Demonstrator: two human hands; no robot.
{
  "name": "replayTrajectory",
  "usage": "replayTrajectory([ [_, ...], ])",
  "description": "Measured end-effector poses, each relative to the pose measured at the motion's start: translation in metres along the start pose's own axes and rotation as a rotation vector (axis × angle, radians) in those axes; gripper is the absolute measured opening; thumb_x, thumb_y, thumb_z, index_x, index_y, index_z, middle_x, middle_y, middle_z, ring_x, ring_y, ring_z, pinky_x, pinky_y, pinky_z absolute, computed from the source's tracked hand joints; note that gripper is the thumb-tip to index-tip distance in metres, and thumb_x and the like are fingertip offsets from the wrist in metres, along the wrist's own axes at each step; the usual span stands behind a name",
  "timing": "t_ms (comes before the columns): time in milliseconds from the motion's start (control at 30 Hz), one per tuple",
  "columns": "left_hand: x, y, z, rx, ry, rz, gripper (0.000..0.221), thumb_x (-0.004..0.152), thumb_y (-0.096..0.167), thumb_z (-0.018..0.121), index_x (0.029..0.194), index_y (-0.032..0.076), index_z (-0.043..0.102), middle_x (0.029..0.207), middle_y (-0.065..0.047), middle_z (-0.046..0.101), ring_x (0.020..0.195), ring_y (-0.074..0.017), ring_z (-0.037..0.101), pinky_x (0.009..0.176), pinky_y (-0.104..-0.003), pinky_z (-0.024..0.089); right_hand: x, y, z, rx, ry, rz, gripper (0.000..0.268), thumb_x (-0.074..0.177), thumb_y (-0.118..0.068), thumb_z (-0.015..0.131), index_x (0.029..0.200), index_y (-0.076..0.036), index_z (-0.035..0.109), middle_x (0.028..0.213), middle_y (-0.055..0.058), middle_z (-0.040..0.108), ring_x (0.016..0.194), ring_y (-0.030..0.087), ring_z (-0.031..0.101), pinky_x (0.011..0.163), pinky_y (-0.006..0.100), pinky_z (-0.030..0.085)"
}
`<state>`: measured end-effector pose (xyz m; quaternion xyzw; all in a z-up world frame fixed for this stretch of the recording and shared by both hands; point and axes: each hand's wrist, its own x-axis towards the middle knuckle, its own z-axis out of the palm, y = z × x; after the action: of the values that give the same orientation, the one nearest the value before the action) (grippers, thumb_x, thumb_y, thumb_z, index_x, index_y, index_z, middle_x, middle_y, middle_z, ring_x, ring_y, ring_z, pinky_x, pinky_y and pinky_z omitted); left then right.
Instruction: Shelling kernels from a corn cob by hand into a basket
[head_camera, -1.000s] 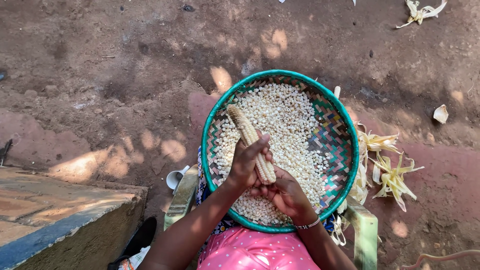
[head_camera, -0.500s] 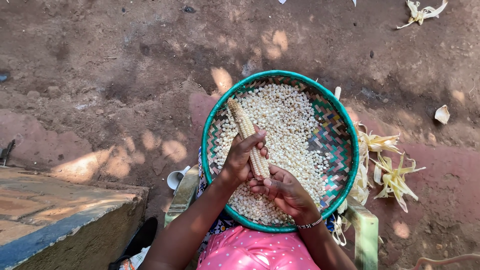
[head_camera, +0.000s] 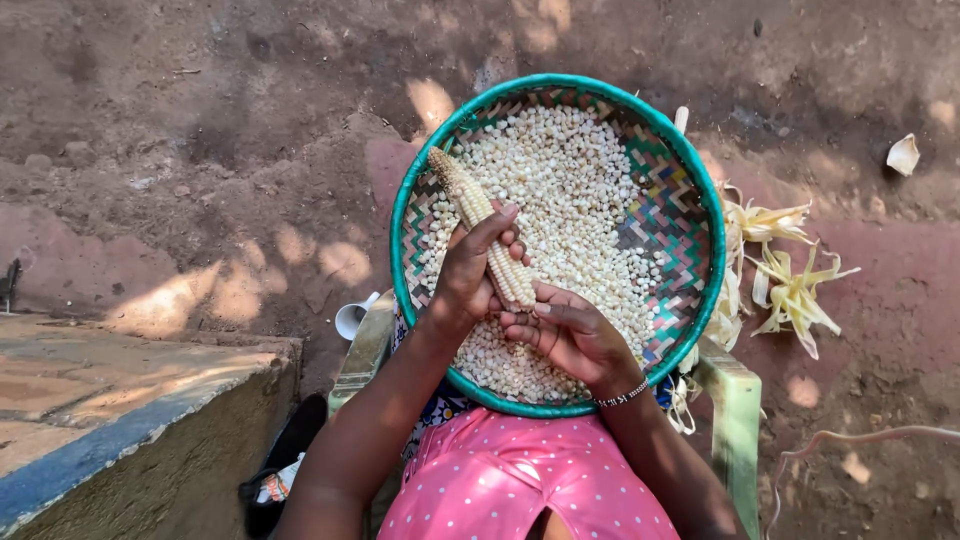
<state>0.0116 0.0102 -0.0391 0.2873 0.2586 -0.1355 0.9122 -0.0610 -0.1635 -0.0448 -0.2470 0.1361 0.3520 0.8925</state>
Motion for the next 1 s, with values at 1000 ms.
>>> replayTrajectory([
  [1000,-0.011,-0.002,0.007,0.032,-0.031,0.089,0.025,0.095,0.017,0.078,0.106,0.011,0.056,0.068,0.000,0.052,0.056,-0.0126,0.064,0.059,-0.036,0.063,-0.003,-0.004,0.016,-0.225,0.035,-0.059,0.054,0.092,-0.011,0.059,0.139,0.017,0.054,0.121,0.031,0.072,0.109,0.037,0.075,0.098,0.049,0.063],
])
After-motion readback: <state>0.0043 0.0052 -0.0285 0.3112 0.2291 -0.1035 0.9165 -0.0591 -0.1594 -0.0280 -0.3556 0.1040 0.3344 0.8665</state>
